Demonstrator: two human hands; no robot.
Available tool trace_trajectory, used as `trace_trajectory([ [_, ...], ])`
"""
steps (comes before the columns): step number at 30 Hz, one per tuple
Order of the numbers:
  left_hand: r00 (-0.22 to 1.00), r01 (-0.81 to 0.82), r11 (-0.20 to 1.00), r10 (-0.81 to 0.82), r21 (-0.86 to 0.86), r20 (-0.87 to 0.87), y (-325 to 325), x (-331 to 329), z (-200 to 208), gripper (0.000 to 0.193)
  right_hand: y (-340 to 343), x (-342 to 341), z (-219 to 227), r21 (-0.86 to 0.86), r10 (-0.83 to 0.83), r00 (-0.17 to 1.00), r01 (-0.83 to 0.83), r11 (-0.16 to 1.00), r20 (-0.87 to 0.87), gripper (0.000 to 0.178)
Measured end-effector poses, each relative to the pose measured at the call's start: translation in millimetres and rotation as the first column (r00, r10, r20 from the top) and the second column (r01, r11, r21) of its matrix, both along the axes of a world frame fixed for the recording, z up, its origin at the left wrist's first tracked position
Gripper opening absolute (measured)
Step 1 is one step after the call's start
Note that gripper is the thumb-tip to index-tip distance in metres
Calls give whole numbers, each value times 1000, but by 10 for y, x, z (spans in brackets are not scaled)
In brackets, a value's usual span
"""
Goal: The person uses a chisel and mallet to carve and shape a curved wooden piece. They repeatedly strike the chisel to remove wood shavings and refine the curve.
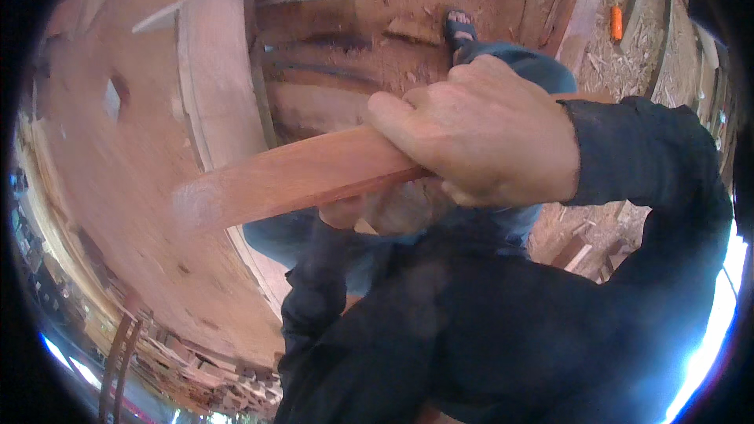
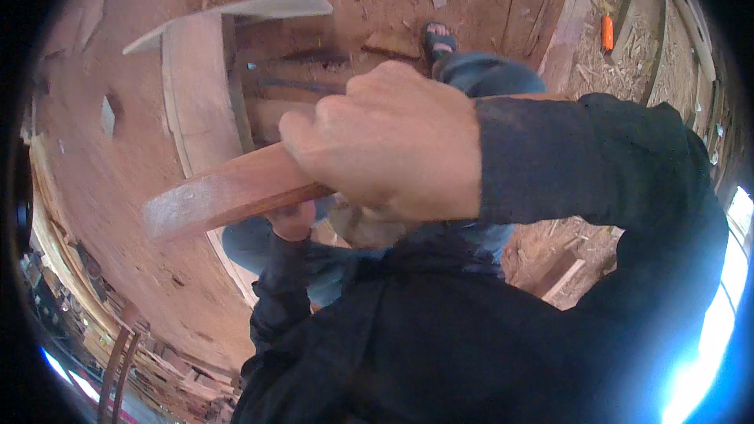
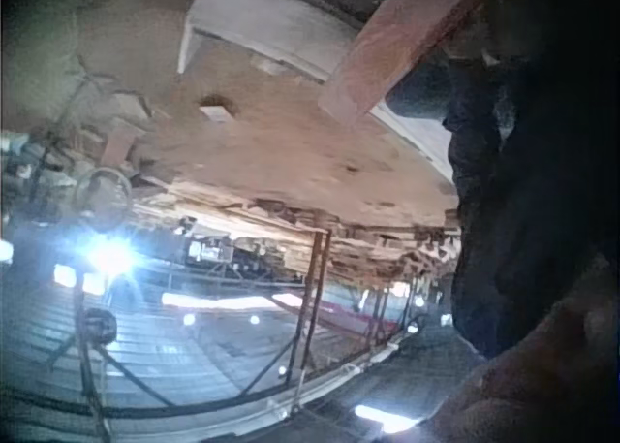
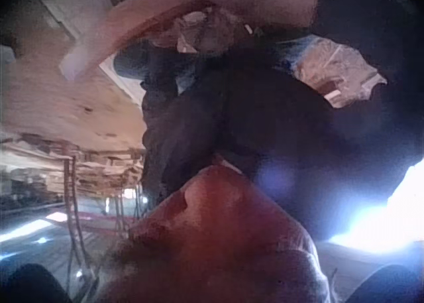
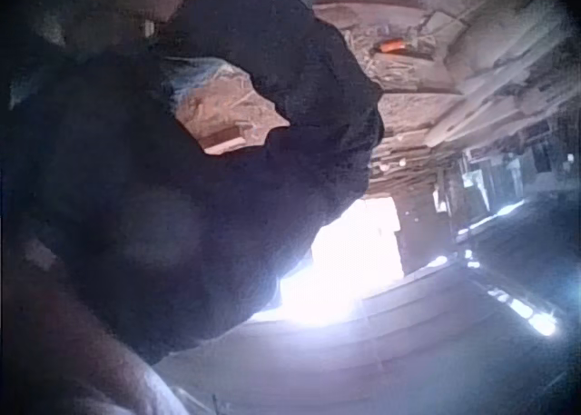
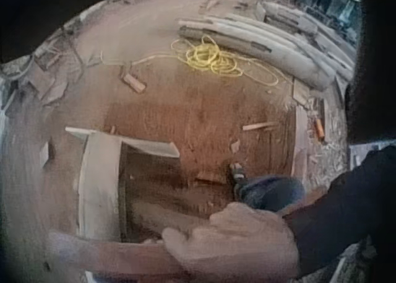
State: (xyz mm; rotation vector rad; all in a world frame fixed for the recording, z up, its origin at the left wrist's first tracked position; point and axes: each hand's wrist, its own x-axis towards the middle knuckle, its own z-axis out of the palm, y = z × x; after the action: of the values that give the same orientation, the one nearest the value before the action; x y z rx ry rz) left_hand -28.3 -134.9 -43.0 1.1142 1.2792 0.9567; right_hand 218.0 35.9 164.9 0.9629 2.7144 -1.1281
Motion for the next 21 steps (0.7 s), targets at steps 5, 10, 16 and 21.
trace_trajectory([
  [5,999,-30,997,32,78,-26,-151,109,-175,32,53,-196,263,170,-66,932,134,976,-355,41],
  [10,996,-71,996,74,59,-51,-349,233,-429,31,-263,-35,-181,6,86,993,-85,996,-80,40],
  [16,942,-313,949,316,-43,112,-80,570,-226,30,-146,95,-34,11,88,996,-87,996,-3,33],
  [21,940,-277,959,259,54,222,585,402,587,30,-132,167,52,-32,-290,952,288,957,-101,60],
])
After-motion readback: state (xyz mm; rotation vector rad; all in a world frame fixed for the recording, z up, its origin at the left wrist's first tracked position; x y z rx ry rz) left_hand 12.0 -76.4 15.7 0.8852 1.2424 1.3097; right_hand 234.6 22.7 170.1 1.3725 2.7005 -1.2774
